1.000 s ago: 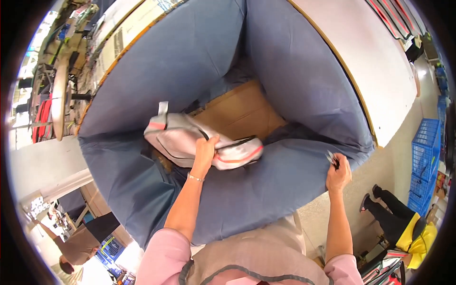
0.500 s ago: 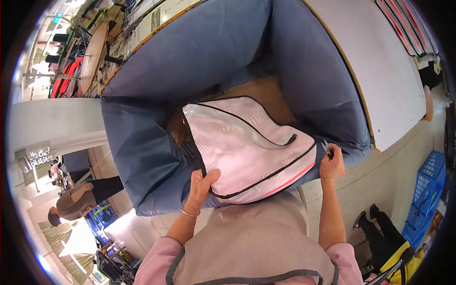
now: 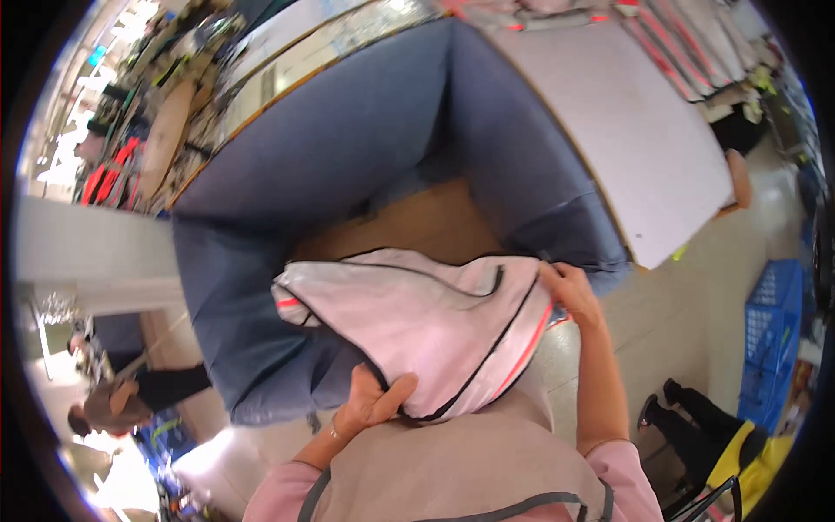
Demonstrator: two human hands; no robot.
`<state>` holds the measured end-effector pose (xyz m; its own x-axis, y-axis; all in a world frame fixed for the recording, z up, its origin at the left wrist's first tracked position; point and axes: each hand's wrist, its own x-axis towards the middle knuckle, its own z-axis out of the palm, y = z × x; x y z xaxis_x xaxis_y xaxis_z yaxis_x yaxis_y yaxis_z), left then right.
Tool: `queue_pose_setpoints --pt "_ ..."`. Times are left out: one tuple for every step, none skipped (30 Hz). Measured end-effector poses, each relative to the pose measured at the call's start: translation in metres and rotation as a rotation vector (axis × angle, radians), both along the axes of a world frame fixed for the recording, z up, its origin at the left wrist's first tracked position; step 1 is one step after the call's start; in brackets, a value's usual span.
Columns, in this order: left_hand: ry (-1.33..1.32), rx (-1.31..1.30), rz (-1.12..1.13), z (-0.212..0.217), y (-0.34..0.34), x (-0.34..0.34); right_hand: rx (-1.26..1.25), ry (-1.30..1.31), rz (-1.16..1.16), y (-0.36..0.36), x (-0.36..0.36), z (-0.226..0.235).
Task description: Inspecting pink bags for quality and trimming loose threads using a small tool in a manufacturing facility.
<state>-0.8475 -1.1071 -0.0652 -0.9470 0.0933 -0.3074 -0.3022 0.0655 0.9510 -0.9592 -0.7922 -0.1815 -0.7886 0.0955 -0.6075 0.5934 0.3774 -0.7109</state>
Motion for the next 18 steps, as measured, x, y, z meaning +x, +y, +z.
queue_pose_setpoints --pt "0.036 0.02 -0.03 0.001 -0.002 -0.001 -0.012 0.013 0.097 0.002 -0.004 0.006" --pt "0.072 0.04 -0.056 0.001 -0.004 -0.002 -0.021 0.022 0.198 0.001 -0.009 0.007" --pt "0.104 0.013 -0.113 0.007 -0.007 -0.005 0.016 0.068 0.18 -0.004 -0.013 0.012" --pt "0.137 -0.016 -0.166 0.011 -0.01 -0.008 0.053 0.111 0.165 -0.01 -0.017 0.019" --pt "0.252 -0.019 -0.151 0.011 -0.011 -0.012 0.078 0.134 0.141 -0.013 -0.021 0.036" --pt "0.285 0.016 -0.086 0.018 -0.005 -0.018 0.023 0.069 0.076 -0.014 -0.027 0.056" --pt "0.411 -0.041 -0.112 0.027 -0.002 -0.029 -0.038 0.004 0.009 -0.01 -0.031 0.072" --pt "0.538 -0.098 -0.133 0.034 0.001 -0.04 -0.024 0.025 -0.013 -0.002 -0.035 0.082" --pt "0.558 -0.084 -0.147 0.043 0.004 -0.049 -0.038 0.179 -0.039 0.005 -0.039 0.09" --pt "0.762 -0.218 -0.234 0.051 0.008 -0.057 -0.05 0.331 -0.063 0.013 -0.045 0.1" --pt "0.96 -0.366 -0.307 0.057 0.011 -0.063 -0.127 0.429 -0.135 0.018 -0.051 0.118" --pt "0.971 -0.361 -0.309 0.059 0.015 -0.07 -0.183 0.614 -0.122 0.03 -0.058 0.135" --pt "1.37 -0.559 -0.475 0.061 0.018 -0.076 -0.174 0.696 -0.144 0.044 -0.062 0.156" --pt "1.744 -0.802 -0.622 0.062 0.018 -0.074 -0.103 0.735 -0.109 0.051 -0.066 0.19" --pt "1.75 -0.804 -0.613 0.051 0.011 -0.069 0.015 0.926 -0.121 0.071 -0.068 0.205" --pt "1.647 -0.733 -0.72 0.043 0.01 -0.067 0.067 0.959 -0.104 0.093 -0.068 0.221" --pt "1.537 -0.662 -0.82 0.032 0.012 -0.067 0.205 1.041 -0.133 0.109 -0.063 0.24" --pt "1.433 -0.569 -0.943 0.028 0.021 -0.076 0.191 1.146 -0.186 0.137 -0.054 0.248"
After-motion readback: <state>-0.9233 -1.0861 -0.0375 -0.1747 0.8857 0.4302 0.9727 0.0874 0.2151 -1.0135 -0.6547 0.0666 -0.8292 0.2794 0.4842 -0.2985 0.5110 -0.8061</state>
